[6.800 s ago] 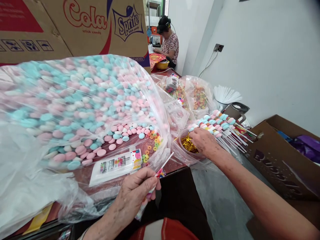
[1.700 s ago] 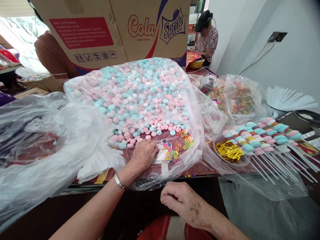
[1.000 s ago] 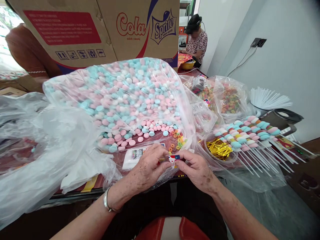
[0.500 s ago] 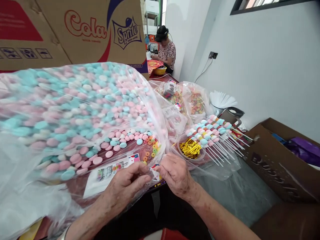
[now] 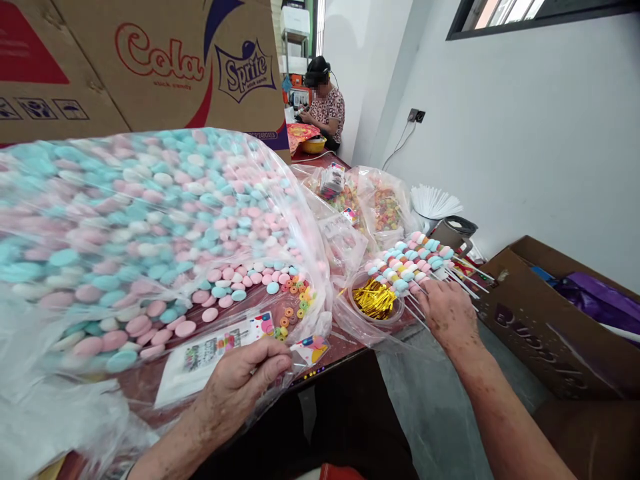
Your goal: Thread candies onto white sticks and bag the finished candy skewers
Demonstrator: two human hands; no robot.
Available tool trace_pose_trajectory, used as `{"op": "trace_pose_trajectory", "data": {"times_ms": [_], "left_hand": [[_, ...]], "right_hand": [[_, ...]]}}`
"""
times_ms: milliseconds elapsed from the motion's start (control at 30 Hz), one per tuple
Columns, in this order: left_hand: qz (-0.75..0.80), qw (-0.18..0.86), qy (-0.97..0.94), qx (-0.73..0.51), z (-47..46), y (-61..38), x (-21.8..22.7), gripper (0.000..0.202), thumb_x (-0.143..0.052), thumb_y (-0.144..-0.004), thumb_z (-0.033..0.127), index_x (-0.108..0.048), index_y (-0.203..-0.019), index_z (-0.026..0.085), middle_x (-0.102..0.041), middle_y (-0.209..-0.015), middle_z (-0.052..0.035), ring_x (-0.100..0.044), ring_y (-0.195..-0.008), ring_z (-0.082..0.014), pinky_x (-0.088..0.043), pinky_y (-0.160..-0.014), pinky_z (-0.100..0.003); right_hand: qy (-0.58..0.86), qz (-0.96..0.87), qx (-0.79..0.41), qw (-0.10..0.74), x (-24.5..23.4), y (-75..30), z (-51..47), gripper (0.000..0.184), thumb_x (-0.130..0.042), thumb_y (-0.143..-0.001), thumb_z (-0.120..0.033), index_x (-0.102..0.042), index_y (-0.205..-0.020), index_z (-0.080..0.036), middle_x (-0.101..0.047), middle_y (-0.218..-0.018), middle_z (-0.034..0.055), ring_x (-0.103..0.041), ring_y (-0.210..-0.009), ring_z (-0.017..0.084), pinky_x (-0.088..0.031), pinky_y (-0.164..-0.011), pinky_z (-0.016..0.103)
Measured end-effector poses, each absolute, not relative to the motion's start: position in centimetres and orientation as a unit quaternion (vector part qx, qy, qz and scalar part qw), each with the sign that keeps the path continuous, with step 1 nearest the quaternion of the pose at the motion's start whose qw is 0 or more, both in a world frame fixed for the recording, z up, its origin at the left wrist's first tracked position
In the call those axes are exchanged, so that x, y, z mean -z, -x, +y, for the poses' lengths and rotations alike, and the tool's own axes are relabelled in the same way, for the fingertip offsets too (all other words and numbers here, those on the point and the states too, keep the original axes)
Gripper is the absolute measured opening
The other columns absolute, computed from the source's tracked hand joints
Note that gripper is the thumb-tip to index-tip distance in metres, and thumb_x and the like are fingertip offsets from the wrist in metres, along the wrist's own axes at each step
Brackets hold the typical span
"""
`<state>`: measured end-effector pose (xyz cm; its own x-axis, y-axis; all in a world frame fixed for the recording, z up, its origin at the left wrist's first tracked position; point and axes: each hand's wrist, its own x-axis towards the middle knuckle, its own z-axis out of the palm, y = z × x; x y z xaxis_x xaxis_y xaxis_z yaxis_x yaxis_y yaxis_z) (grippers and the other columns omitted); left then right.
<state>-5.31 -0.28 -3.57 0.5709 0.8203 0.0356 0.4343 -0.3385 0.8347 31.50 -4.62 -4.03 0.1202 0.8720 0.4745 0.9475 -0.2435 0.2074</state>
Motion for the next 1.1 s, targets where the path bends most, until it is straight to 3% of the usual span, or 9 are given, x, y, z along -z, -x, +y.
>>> {"op": "trace_pose_trajectory", "data": {"times_ms": [133,233,367,433,667,933,1100], "left_hand": [[0.410,0.452,-0.756,-0.238,-0.3,5.0,3.4,0.026,-0.052,-0.088,0.037,-0.065,-0.075,0.019,-0.059,-0.063,-0.0005,-0.050,-0.057,-0.0126,-0.039,-0.053,-0.023],[0.424,0.476,-0.731,-0.243,-0.3,5.2,3.2,0.025,-0.053,-0.087,0.036,-0.064,-0.074,0.017,-0.058,-0.063,-0.0003,-0.050,-0.059,-0.0124,-0.038,-0.055,-0.023],[0.431,0.530,-0.686,-0.251,-0.4,5.8,3.0,0.027,-0.054,-0.087,0.037,-0.061,-0.072,0.016,-0.058,-0.063,0.0006,-0.047,-0.057,-0.0108,-0.036,-0.054,-0.022],[0.428,0.561,-0.662,-0.254,-0.3,6.0,3.1,0.026,-0.055,-0.086,0.038,-0.062,-0.074,0.016,-0.062,-0.066,-0.0003,-0.047,-0.057,-0.0103,-0.035,-0.053,-0.022],[0.397,0.634,-0.612,-0.255,-0.4,6.2,3.5,0.025,-0.056,-0.088,0.037,-0.061,-0.077,0.015,-0.067,-0.068,-0.0012,-0.050,-0.059,-0.0109,-0.035,-0.056,-0.023],[0.356,0.714,-0.542,-0.263,-0.5,6.0,4.0,0.025,-0.058,-0.086,0.037,-0.056,-0.075,0.015,-0.067,-0.063,-0.0020,-0.051,-0.056,-0.0104,-0.030,-0.053,-0.023],[0.394,0.686,-0.572,-0.217,-0.2,5.9,3.1,0.029,-0.056,-0.086,0.040,-0.056,-0.072,0.015,-0.066,-0.061,-0.0009,-0.044,-0.050,-0.0085,-0.027,-0.049,-0.022]], "right_hand": [[0.745,-0.607,0.263,0.084,5.1,-32.7,-4.7,0.027,-0.042,-0.092,-0.020,-0.063,-0.076,-0.014,-0.064,-0.067,0.0105,-0.056,-0.069,0.024,-0.038,-0.065,0.034],[0.746,-0.593,0.275,0.130,4.9,-33.6,-5.2,0.031,-0.037,-0.093,-0.019,-0.066,-0.083,-0.011,-0.068,-0.076,0.0139,-0.061,-0.074,0.025,-0.042,-0.067,0.035],[0.672,-0.618,0.234,0.335,3.6,-33.1,-6.4,0.027,-0.047,-0.093,-0.029,-0.067,-0.103,-0.014,-0.070,-0.095,0.0126,-0.065,-0.090,0.025,-0.047,-0.081,0.035],[0.608,-0.677,0.166,0.380,2.7,-31.6,-6.9,0.021,-0.052,-0.091,-0.026,-0.067,-0.104,-0.018,-0.070,-0.094,0.0077,-0.065,-0.088,0.022,-0.048,-0.082,0.034],[0.484,-0.797,0.088,0.352,1.1,-26.3,-7.1,0.025,-0.053,-0.089,-0.011,-0.063,-0.110,-0.020,-0.070,-0.089,0.0058,-0.060,-0.082,0.020,-0.044,-0.085,0.038],[0.468,-0.816,0.054,0.335,1.4,-26.2,-6.8,0.025,-0.055,-0.088,-0.012,-0.065,-0.109,-0.021,-0.070,-0.086,0.0043,-0.058,-0.076,0.020,-0.042,-0.078,0.038],[0.445,-0.838,0.062,0.308,1.4,-26.4,-7.1,0.027,-0.055,-0.088,-0.010,-0.065,-0.111,-0.021,-0.071,-0.085,0.0044,-0.056,-0.079,0.020,-0.040,-0.076,0.037]]}}
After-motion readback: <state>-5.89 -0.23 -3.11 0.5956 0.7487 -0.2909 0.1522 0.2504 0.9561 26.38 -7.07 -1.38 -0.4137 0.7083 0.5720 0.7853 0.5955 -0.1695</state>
